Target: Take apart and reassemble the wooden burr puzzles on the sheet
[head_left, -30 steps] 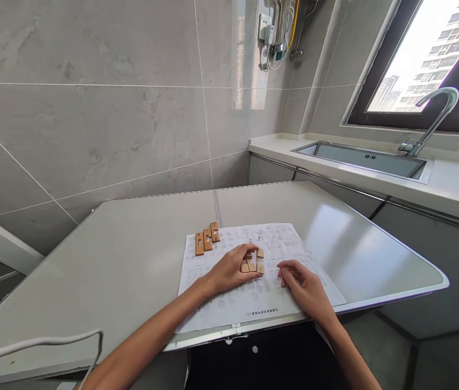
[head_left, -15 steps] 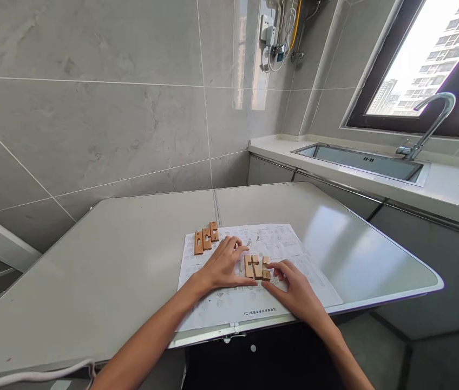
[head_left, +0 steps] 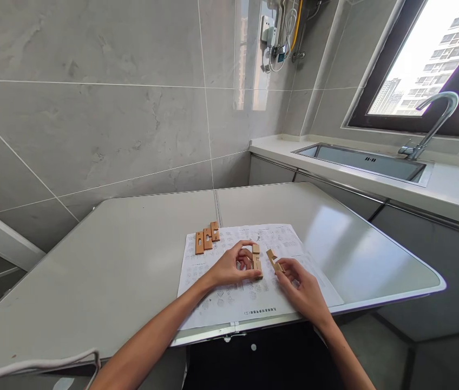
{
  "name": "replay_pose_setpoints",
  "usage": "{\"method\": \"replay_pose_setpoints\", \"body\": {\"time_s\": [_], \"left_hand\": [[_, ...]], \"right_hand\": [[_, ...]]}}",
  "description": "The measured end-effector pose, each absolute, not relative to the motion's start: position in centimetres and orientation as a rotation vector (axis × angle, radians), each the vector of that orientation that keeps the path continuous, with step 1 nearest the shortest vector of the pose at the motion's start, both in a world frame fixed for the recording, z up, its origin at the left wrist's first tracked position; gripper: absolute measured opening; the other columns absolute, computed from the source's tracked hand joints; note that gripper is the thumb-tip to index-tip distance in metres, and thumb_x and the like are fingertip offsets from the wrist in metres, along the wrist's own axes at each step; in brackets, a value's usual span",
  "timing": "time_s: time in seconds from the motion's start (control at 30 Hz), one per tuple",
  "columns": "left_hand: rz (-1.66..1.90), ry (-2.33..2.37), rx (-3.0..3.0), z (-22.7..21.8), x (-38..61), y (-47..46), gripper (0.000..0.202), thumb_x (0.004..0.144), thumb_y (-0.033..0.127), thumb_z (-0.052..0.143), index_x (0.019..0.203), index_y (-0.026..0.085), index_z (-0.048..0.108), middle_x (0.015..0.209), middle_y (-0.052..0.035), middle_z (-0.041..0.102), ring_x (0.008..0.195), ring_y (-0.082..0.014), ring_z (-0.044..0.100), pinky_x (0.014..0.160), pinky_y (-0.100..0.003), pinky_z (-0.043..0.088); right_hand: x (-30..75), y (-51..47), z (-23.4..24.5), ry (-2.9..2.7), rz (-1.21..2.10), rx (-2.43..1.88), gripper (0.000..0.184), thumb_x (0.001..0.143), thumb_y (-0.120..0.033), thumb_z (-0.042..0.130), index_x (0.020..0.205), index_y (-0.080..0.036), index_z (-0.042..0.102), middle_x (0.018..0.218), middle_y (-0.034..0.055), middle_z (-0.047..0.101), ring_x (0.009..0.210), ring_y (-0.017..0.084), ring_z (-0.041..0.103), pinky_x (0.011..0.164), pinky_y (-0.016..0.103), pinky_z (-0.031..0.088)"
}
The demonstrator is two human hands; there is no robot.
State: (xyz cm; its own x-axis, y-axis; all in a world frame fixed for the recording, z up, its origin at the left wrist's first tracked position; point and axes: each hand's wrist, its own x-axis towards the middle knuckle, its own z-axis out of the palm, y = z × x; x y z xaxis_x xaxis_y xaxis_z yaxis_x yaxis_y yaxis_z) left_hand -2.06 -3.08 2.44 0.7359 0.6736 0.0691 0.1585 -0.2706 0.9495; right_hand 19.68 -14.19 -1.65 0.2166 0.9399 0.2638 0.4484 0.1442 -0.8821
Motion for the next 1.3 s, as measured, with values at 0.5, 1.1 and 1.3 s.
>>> {"method": "replay_pose_setpoints", "body": {"time_s": [0.5,1.1,1.3], "left_hand": [[0.528,0.590,1.891,2.3,-1.1,-4.6,0.072,0.074,0.044,0.088,0.136,0.024,0.057,0.079,0.0035,0.065,0.073,-0.0145,0.061,0.064,-0.027,0.041],[0.591,0.559,1.610,2.4,-1.2,-4.5,0.076,0.069,0.039,0.093,0.134,0.020,0.059,0.080,0.0016,0.065,0.072,-0.0134,0.062,0.073,-0.029,0.048],[0.857,0.725,1.305,1.5,-1.3,-2.8,0.071,0.073,0.037,0.092,0.133,0.021,0.057,0.124,-0.0122,0.069,0.080,-0.0119,0.065,0.075,-0.029,0.051]], "right_hand": [[19.8,-14.6,-1.8,-1.428,0.822,-1.309,0.037,0.100,-0.050,0.061,0.123,-0.022,0.063,0.085,0.0037,0.072,0.084,0.023,0.070,0.083,0.035,0.055],[20.1,-14.1,-2.4,-1.348,0.811,-1.323,0.043,0.100,-0.053,0.059,0.127,-0.020,0.061,0.099,0.0079,0.072,0.076,0.019,0.066,0.077,0.035,0.056],[19.5,-14.2,-2.1,-1.582,0.688,-1.420,0.039,0.101,-0.049,0.058,0.131,-0.025,0.063,0.106,0.0071,0.071,0.073,0.018,0.063,0.067,0.032,0.054]]}}
